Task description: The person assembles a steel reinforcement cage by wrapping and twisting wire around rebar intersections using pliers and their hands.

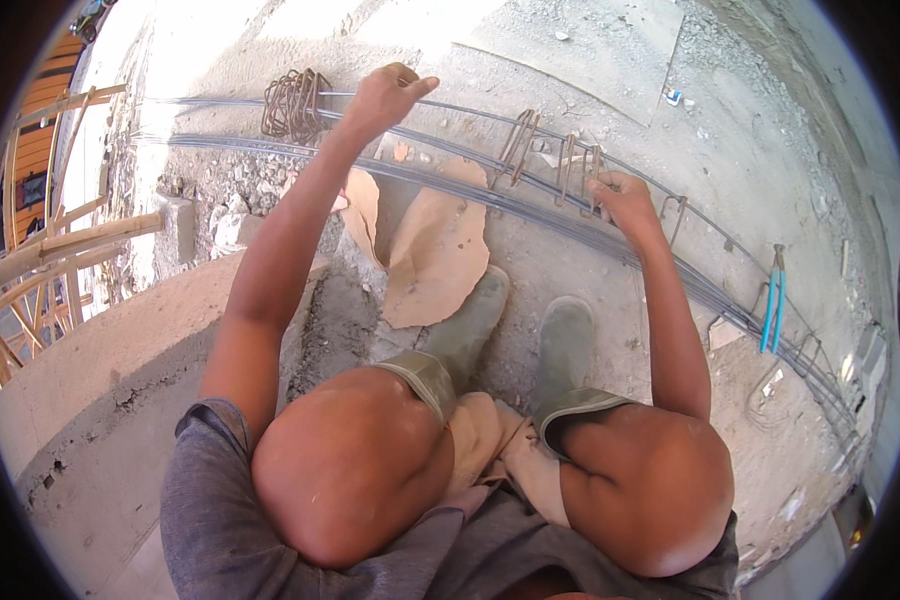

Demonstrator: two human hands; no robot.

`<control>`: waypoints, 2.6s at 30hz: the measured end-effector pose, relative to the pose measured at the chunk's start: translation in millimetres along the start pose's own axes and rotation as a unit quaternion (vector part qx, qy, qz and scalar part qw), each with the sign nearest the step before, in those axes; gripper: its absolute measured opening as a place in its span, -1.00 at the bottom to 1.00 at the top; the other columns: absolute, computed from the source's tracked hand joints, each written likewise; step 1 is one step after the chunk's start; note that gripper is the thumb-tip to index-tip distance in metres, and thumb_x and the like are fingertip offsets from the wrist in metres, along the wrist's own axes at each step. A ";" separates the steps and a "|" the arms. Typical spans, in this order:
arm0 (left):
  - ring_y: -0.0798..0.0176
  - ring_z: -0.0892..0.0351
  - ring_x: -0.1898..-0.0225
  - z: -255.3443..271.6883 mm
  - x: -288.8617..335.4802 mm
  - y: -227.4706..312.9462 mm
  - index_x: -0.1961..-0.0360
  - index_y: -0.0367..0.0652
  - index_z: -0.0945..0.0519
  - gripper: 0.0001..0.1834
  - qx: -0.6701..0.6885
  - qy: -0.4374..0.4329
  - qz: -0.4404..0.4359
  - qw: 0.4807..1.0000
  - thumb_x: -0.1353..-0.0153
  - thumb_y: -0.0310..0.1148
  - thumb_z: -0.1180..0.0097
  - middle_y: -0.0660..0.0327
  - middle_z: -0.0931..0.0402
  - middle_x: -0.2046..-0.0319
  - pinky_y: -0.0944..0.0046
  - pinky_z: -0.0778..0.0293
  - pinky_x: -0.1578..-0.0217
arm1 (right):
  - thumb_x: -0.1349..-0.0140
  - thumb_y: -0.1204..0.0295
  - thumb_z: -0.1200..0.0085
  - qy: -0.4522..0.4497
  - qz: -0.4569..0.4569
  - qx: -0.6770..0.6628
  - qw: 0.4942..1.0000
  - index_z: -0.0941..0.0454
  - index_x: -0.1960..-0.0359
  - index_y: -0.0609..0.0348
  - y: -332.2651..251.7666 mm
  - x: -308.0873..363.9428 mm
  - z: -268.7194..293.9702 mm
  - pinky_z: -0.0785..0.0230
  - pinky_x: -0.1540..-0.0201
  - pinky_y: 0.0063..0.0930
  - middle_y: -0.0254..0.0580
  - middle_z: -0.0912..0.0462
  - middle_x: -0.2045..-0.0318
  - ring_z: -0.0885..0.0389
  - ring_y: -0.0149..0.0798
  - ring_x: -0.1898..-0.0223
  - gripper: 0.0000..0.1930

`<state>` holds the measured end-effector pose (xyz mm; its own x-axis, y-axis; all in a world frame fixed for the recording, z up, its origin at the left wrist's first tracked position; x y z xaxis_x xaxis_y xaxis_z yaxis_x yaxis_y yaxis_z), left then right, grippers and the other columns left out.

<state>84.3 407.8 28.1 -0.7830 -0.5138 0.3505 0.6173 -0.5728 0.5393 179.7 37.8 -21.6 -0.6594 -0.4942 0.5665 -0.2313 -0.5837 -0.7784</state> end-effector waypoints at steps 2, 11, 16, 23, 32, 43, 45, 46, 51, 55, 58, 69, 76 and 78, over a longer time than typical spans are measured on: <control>0.15 -0.62 0.32 -54.7 19.9 43.6 0.15 -0.36 -0.61 -0.39 0.016 -0.067 -0.051 0.996 -0.17 0.09 -0.23 0.01 -0.65 0.32 0.15 -0.54 0.25 | -0.27 0.37 -0.14 -0.001 -0.003 -0.003 1.000 -0.63 0.25 0.31 -2.7 0.4 1.0 -0.16 0.54 -0.58 -0.33 -0.57 0.54 -0.33 -0.54 0.62 -0.79; 0.23 -0.61 0.32 -111.7 16.6 56.0 0.14 -0.42 -0.59 -0.53 0.130 -0.140 -0.012 0.982 -0.10 -0.20 -0.34 0.07 -0.66 0.37 0.24 -0.53 0.28 | -0.24 0.39 -0.18 -0.006 0.026 -0.003 1.000 -0.64 0.24 0.30 -11.1 -7.1 -12.1 -0.16 0.57 -0.58 -0.33 -0.57 0.55 -0.34 -0.53 0.63 -0.80; 0.36 -0.52 0.43 -31.8 9.8 3.7 0.14 -0.37 -0.59 -0.61 0.098 -0.096 0.032 0.990 -0.15 -0.25 -0.30 0.15 -0.67 0.37 0.29 -0.45 0.41 | -0.18 0.36 -0.23 -0.011 0.027 -0.010 1.000 -0.66 0.26 0.34 -13.4 -12.7 -19.9 -0.32 0.51 -0.50 -0.25 -0.62 0.55 -0.45 -0.48 0.61 -0.75; 0.22 -0.61 0.31 86.9 -23.1 -133.2 0.15 -0.36 -0.61 -0.62 -0.134 0.075 0.100 0.983 -0.18 -0.22 -0.25 0.06 -0.68 0.34 0.21 -0.49 0.30 | -0.22 0.41 -0.21 -0.013 0.021 -0.006 1.000 -0.65 0.19 0.35 -15.8 -16.8 -27.5 -0.17 0.59 -0.60 -0.32 -0.61 0.52 -0.36 -0.54 0.64 -0.77; 0.23 -0.54 0.40 -11.9 9.5 -5.1 0.16 -0.32 -0.64 -0.47 0.014 -0.016 -0.016 1.000 -0.26 0.04 -0.14 0.13 -0.63 0.38 0.21 -0.46 0.34 | -0.21 0.41 -0.22 -0.028 0.020 -0.013 0.999 -0.65 0.27 0.34 -21.9 -23.1 -38.8 -0.19 0.58 -0.58 -0.30 -0.61 0.54 -0.37 -0.53 0.63 -0.80; 0.29 -0.40 0.50 -99.6 20.2 65.1 0.31 -0.20 -0.70 -0.63 0.087 -0.226 -0.010 0.970 -0.15 -0.08 -0.14 0.17 -0.55 0.53 0.23 -0.36 0.42 | -0.20 0.46 -0.21 -0.032 0.003 -0.072 0.997 -0.63 0.30 0.33 -34.2 -39.1 -63.9 -0.21 0.58 -0.57 -0.26 -0.64 0.52 -0.40 -0.51 0.62 -0.85; 0.26 -0.43 0.48 -83.4 20.4 64.6 0.32 -0.24 -0.69 -0.62 0.078 -0.201 0.028 0.976 -0.12 -0.11 -0.11 0.15 -0.56 0.51 0.22 -0.39 0.35 | -0.19 0.44 -0.22 -0.030 -0.001 -0.089 0.996 -0.63 0.32 0.33 -29.2 -37.4 -57.5 -0.22 0.57 -0.57 -0.24 -0.64 0.52 -0.40 -0.50 0.62 -0.84; 0.27 -0.43 0.49 -75.9 18.1 60.8 0.33 -0.25 -0.69 -0.60 0.072 -0.193 0.040 0.978 -0.13 -0.08 -0.12 0.14 -0.57 0.51 0.22 -0.39 0.36 | -0.19 0.44 -0.23 -0.028 -0.002 -0.097 0.995 -0.64 0.32 0.32 -30.0 -36.6 -57.3 -0.22 0.57 -0.56 -0.23 -0.64 0.52 -0.41 -0.49 0.62 -0.84; 0.30 -0.41 0.54 -94.2 26.3 60.0 0.36 -0.29 -0.70 -0.49 -0.022 -0.230 0.020 0.973 -0.17 0.05 -0.16 0.12 -0.59 0.49 0.25 -0.40 0.44 | -0.10 0.41 -0.30 -0.001 0.038 -0.096 0.995 -0.64 0.50 0.31 -30.8 -45.6 -67.8 -0.34 0.62 -0.47 -0.20 -0.62 0.64 -0.49 -0.43 0.68 -0.81; 0.38 -0.39 0.57 -116.4 17.4 61.3 0.33 -0.30 -0.70 -0.55 0.025 -0.231 -0.069 0.970 -0.23 -0.03 -0.18 0.16 -0.60 0.49 0.32 -0.39 0.49 | -0.11 0.40 -0.26 -0.008 0.035 -0.097 0.995 -0.65 0.47 0.30 -37.6 -43.1 -71.2 -0.32 0.58 -0.49 -0.20 -0.63 0.61 -0.50 -0.41 0.64 -0.82; 0.41 -0.38 0.56 -121.7 17.7 63.7 0.30 -0.27 -0.71 -0.59 0.101 -0.263 -0.061 0.957 -0.25 -0.06 -0.17 0.18 -0.58 0.51 0.34 -0.38 0.48 | -0.15 0.42 -0.22 -0.030 0.020 -0.097 0.995 -0.67 0.35 0.31 -38.7 -44.0 -72.6 -0.27 0.55 -0.52 -0.23 -0.63 0.53 -0.47 -0.43 0.59 -0.84; 0.36 -0.42 0.46 -112.8 29.1 71.3 0.24 -0.18 -0.69 -0.67 0.041 -0.290 -0.045 0.955 -0.21 -0.10 -0.23 0.28 -0.50 0.51 0.27 -0.36 0.35 | -0.20 0.43 -0.18 -0.043 -0.013 -0.117 0.992 -0.66 0.38 0.23 -35.9 -43.3 -72.9 -0.11 0.62 -0.62 -0.28 -0.66 0.52 -0.42 -0.56 0.62 -0.88; 0.29 -0.45 0.38 -86.4 18.4 56.0 0.25 -0.15 -0.65 -0.72 0.075 -0.231 -0.033 0.969 -0.18 -0.15 -0.22 0.27 -0.49 0.46 0.20 -0.36 0.30 | -0.15 0.47 -0.14 -0.061 -0.023 -0.094 0.993 -0.66 0.30 0.31 -37.1 -40.0 -63.4 -0.28 0.51 -0.53 -0.22 -0.65 0.49 -0.49 -0.45 0.57 -0.84; 0.28 -0.46 0.36 -65.9 10.4 40.0 0.26 -0.14 -0.63 -0.73 0.070 -0.191 -0.025 0.979 -0.18 -0.16 -0.22 0.26 -0.48 0.44 0.18 -0.36 0.28 | -0.15 0.47 -0.13 -0.053 -0.010 -0.094 0.994 -0.66 0.23 0.31 -40.9 -31.9 -58.0 -0.29 0.49 -0.54 -0.22 -0.66 0.45 -0.49 -0.46 0.56 -0.79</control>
<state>105.9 337.4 2.9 -0.7999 -0.1965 0.5671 0.5820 -0.4844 0.6532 168.8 114.8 -23.6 -0.5767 -0.5546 0.5998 -0.3801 -0.4677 -0.7980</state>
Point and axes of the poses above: each hand's wrist, its own x-axis away from the middle knuckle, its own z-axis out of the back of the hand, y = z × x, the point moved 5 cm from there along -x, towards the middle knuckle
